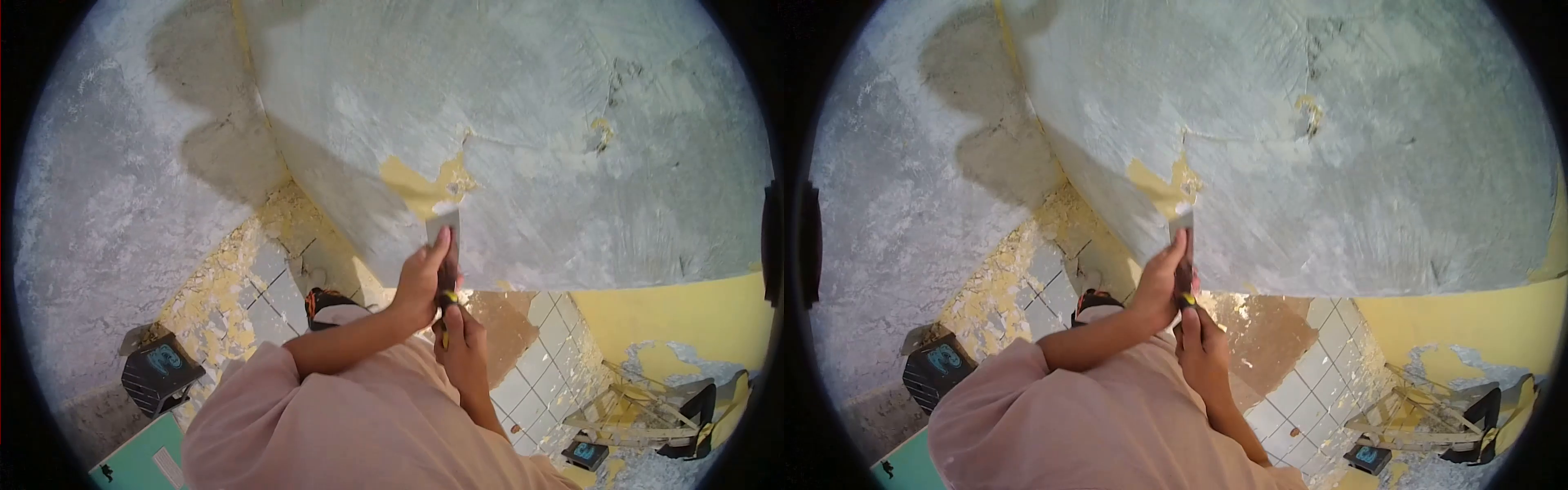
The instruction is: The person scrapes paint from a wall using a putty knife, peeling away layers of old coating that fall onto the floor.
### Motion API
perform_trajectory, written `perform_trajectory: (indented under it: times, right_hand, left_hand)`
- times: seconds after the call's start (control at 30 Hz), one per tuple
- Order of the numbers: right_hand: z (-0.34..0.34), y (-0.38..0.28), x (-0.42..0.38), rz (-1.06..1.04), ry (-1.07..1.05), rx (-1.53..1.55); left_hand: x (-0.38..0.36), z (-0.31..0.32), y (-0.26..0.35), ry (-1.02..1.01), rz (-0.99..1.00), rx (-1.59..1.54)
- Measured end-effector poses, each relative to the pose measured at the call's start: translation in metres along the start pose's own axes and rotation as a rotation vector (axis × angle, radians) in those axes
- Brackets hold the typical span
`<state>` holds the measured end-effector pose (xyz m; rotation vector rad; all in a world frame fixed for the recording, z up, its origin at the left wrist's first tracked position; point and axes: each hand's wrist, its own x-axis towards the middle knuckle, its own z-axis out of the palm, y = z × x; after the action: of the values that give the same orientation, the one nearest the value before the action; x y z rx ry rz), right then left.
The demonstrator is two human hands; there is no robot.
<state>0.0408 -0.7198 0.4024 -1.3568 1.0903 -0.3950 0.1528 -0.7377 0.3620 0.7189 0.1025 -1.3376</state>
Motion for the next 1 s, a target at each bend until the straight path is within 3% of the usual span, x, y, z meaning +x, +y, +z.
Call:
perform_trajectory:
  times: [0.03,0.2,0.3,0.4,0.5,0.53,0.67,0.7,0.87,0.93,1.0]
  right_hand:
    - [-0.001,0.005,0.005,0.032,0.03,0.026]
    - [0.008,0.016,0.003,0.077,0.085,0.064]
    - [0.001,0.018,0.022,-0.063,0.124,-0.185]
    - [0.009,0.017,0.01,-0.021,0.122,0.005]
    - [0.001,0.016,0.007,-0.036,0.128,-0.115]
    - [0.005,0.017,0.008,-0.027,0.129,-0.111]
    - [0.01,0.023,-0.001,-0.033,0.112,0.068]
    - [0.006,0.025,-0.005,-0.01,0.107,0.114]
    - [-0.012,0.02,-0.021,0.076,-0.009,0.324]
    - [-0.002,0.011,-0.028,-0.174,0.13,0.175]
    - [0.004,0.007,-0.028,-0.192,0.172,0.124]
  left_hand:
    - [0.007,0.004,-0.004,0.084,-0.021,-0.048]
    - [0.004,-0.002,-0.006,0.052,-0.005,0.007]
    - [0.014,-0.002,-0.008,0.042,0.03,-0.036]
    - [0.01,-0.004,-0.007,0.058,0.018,-0.051]
    - [0.009,-0.001,-0.003,0.023,-0.004,0.127]
    - [0.019,0.001,0.001,0.106,0.078,-0.02]
    - [-0.001,0.004,0.001,0.084,0.042,0.105]
    - [-0.007,0.002,-0.001,-0.002,0.043,0.123]
    - [-0.003,0.003,-0.014,-0.104,0.044,-0.035]
    - [-0.003,0.008,-0.016,-0.127,0.031,-0.103]
    - [-0.021,0.03,-0.005,-0.071,0.088,-0.114]
